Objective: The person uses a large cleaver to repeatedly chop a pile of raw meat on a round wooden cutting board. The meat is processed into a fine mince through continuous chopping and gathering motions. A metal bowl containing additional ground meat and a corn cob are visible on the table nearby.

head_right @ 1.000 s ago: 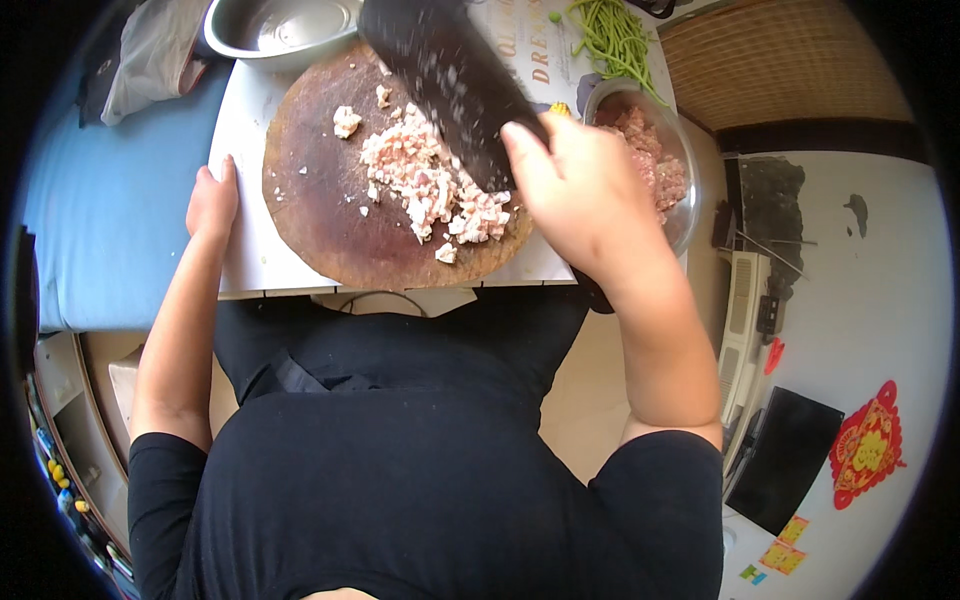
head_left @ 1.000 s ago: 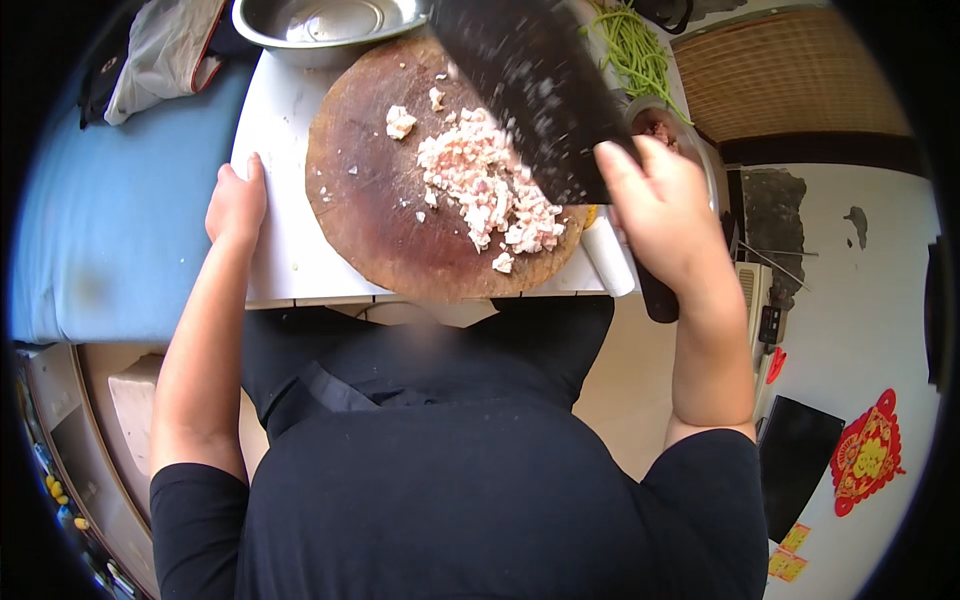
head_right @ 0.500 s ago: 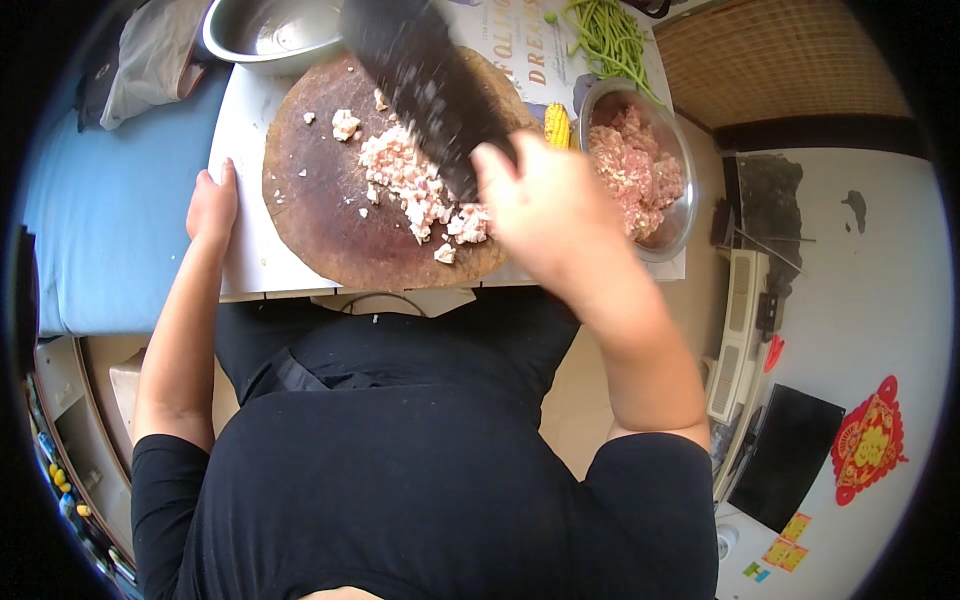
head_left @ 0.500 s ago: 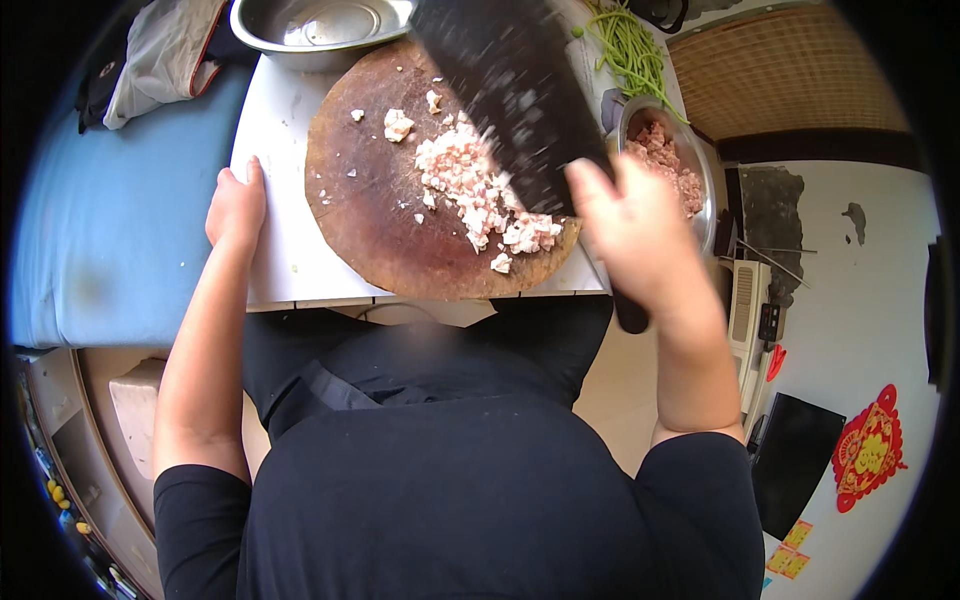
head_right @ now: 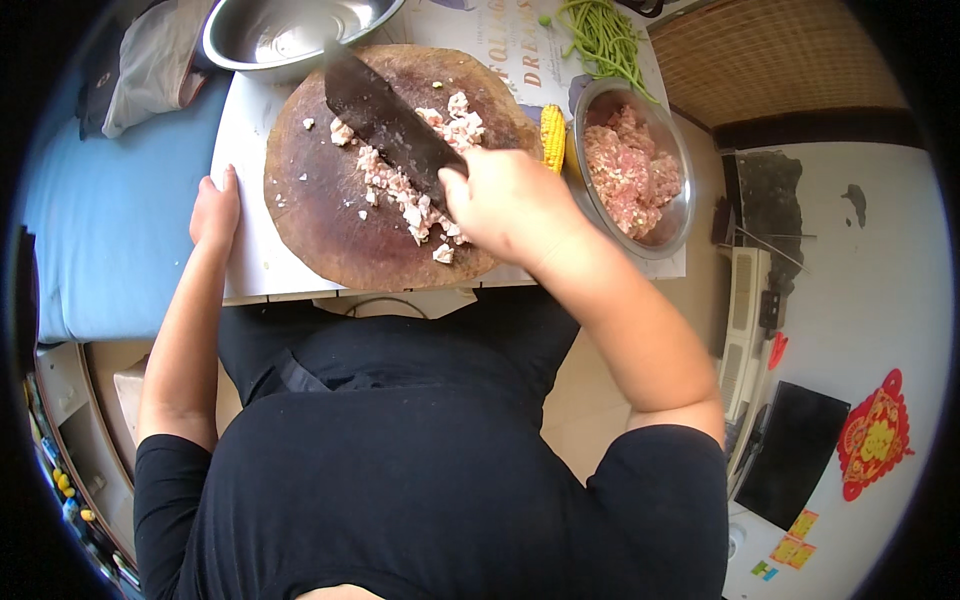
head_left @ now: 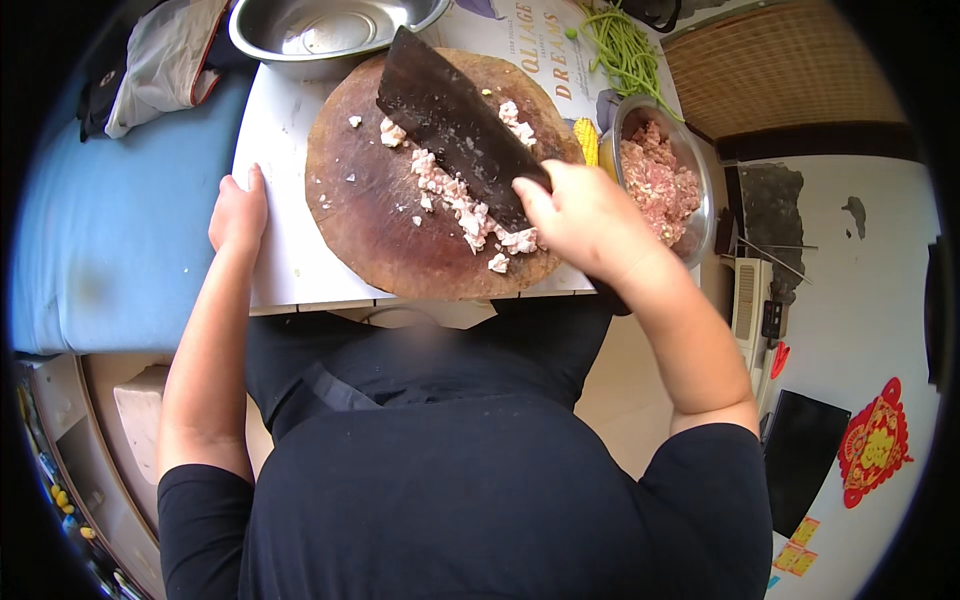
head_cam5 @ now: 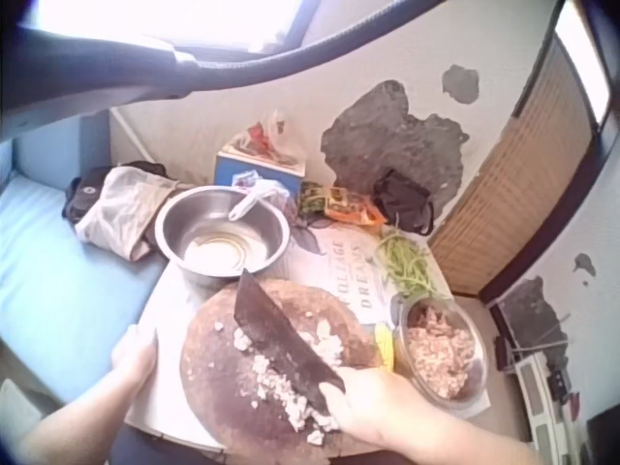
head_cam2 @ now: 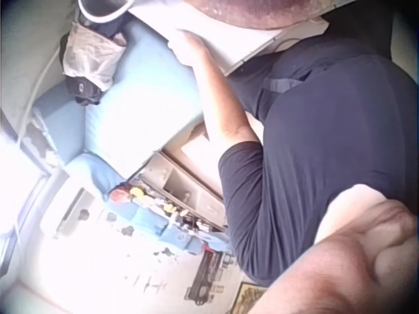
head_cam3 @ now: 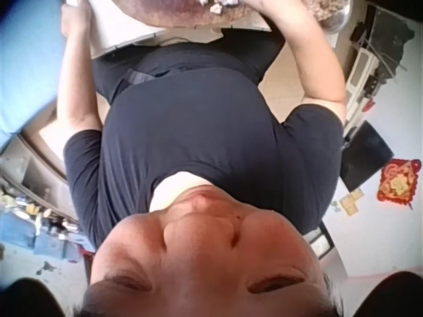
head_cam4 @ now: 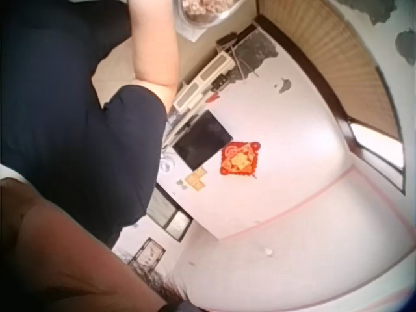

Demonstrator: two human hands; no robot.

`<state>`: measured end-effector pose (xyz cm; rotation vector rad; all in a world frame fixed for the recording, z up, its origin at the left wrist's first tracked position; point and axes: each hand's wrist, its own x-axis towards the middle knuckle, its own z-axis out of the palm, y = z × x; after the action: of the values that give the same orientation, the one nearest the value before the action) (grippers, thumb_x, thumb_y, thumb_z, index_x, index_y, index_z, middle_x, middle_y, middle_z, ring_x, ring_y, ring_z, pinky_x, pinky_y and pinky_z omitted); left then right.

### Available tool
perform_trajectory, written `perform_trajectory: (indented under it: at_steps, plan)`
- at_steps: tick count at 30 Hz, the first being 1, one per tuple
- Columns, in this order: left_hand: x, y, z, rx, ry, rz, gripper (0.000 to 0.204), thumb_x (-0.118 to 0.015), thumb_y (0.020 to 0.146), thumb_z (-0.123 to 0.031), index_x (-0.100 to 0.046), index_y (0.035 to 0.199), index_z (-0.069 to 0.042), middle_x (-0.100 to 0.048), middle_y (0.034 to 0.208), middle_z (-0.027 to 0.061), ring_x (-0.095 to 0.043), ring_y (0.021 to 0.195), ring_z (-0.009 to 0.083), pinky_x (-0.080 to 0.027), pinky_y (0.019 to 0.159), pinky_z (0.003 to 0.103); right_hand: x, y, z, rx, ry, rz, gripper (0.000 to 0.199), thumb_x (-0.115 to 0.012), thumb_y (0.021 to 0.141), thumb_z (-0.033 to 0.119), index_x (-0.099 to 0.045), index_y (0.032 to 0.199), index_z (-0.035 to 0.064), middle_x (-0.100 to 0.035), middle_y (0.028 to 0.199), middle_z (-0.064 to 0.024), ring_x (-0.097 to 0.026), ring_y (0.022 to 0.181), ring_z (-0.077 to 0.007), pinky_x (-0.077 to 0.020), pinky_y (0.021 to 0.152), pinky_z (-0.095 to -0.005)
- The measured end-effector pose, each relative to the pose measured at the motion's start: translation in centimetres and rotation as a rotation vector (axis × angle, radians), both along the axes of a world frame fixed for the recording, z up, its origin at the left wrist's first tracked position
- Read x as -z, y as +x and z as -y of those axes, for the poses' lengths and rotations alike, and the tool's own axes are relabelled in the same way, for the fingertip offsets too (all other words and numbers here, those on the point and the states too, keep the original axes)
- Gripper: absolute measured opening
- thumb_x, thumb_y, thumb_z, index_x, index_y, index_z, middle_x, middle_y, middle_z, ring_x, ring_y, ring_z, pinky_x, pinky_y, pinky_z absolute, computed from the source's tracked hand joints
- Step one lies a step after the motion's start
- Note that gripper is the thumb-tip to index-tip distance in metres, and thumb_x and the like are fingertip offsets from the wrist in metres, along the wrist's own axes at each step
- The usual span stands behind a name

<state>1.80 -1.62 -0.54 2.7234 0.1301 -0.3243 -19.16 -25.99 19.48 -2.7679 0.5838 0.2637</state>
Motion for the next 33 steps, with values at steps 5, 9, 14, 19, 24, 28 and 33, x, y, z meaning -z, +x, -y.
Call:
perform_trajectory:
  at_steps: [5, 9, 14, 19, 24, 28, 33]
  plan:
    - [0.1, 0.1, -0.5, -0.009, 0.026, -0.011, 0.063, -0.034, 0.089, -0.055, -0.046, 0.12, -0.002, -0.058, 0.114, 0.019, -0.056, 0.106, 0.0344, -0.043, 0.089, 0.043, -1.0, -2.8, 2.5, 0.341, 0.595, 0.21, 0.032, -0.049, 0.09, 0.031, -0.056, 0.087, 0.0001, -0.056, 0.064, -0.0065, -0.054, 0.054, -0.0143, -0.0455, 0.051, -0.0293]
    - [0.4, 0.2, -0.2, 0.001, 0.002, -0.029, 0.063, -0.034, 0.089, -0.056, -0.045, 0.121, -0.002, -0.058, 0.116, 0.0182, -0.056, 0.107, 0.0334, -0.044, 0.089, 0.043, 0.8, -8.6, 1.6, 0.692, 0.941, 0.538, 0.024, -0.045, 0.094, 0.024, -0.049, 0.099, 0.0015, -0.053, 0.068, -0.0061, -0.051, 0.047, -0.0122, -0.044, 0.04, -0.025]
    - [0.3, 0.1, -0.5, 0.001, 0.004, -0.035, 0.064, -0.034, 0.089, -0.056, -0.045, 0.122, -0.002, -0.057, 0.117, 0.0176, -0.055, 0.108, 0.0328, -0.043, 0.089, 0.043, 6.7, -14.6, -1.6, 1.115, 1.199, 0.682, 0.022, -0.046, 0.093, 0.027, -0.043, 0.1, 0.0061, -0.05, 0.066, -0.0071, -0.05, 0.044, -0.0173, -0.0442, 0.038, -0.0305]
    - [0.3, 0.0, -0.6, 0.019, -0.012, -0.015, 0.064, -0.035, 0.088, -0.056, -0.045, 0.12, -0.002, -0.057, 0.116, 0.0183, -0.055, 0.108, 0.0334, -0.043, 0.089, 0.043, 9.0, -13.7, -3.7, 1.13, 1.277, 0.703, 0.022, -0.045, 0.093, 0.029, -0.043, 0.097, 0.0073, -0.049, 0.059, -0.008, -0.05, 0.045, -0.02, -0.0434, 0.04, -0.0322]
    - [0.2, 0.0, -0.8, 0.031, -0.03, -0.004, 0.063, -0.036, 0.088, -0.055, -0.046, 0.118, -0.001, -0.058, 0.114, 0.0196, -0.056, 0.106, 0.0344, -0.044, 0.088, 0.043, 7.1, -7.7, -3.5, 1.058, 1.172, 0.671, 0.02, -0.049, 0.092, 0.027, -0.042, 0.092, 0.0085, -0.049, 0.062, -0.0079, -0.05, 0.045, -0.0184, -0.0438, 0.04, -0.0303]
    - [0.1, -0.1, -0.6, 0.035, -0.032, 0.006, 0.062, -0.036, 0.089, -0.055, -0.046, 0.118, -0.001, -0.058, 0.113, 0.0202, -0.057, 0.104, 0.0351, -0.044, 0.088, 0.044, 4.5, -5.8, -1.5, 0.799, 1.025, 0.684, 0.021, -0.049, 0.092, 0.025, -0.046, 0.097, 0.005, -0.051, 0.07, -0.0046, -0.051, 0.05, -0.0114, -0.0454, 0.042, -0.0247]
    - [-0.1, -0.1, -0.3, 0.037, -0.038, -0.014, 0.061, -0.036, 0.089, -0.053, -0.045, 0.118, 0.0, -0.059, 0.112, 0.0209, -0.057, 0.104, 0.0356, -0.044, 0.088, 0.044, 2.0, -4.4, 0.8, 0.549, 0.801, 0.529, 0.021, -0.048, 0.093, 0.024, -0.052, 0.098, 0.0038, -0.055, 0.075, -0.0025, -0.052, 0.052, -0.0081, -0.0455, 0.046, -0.0217]
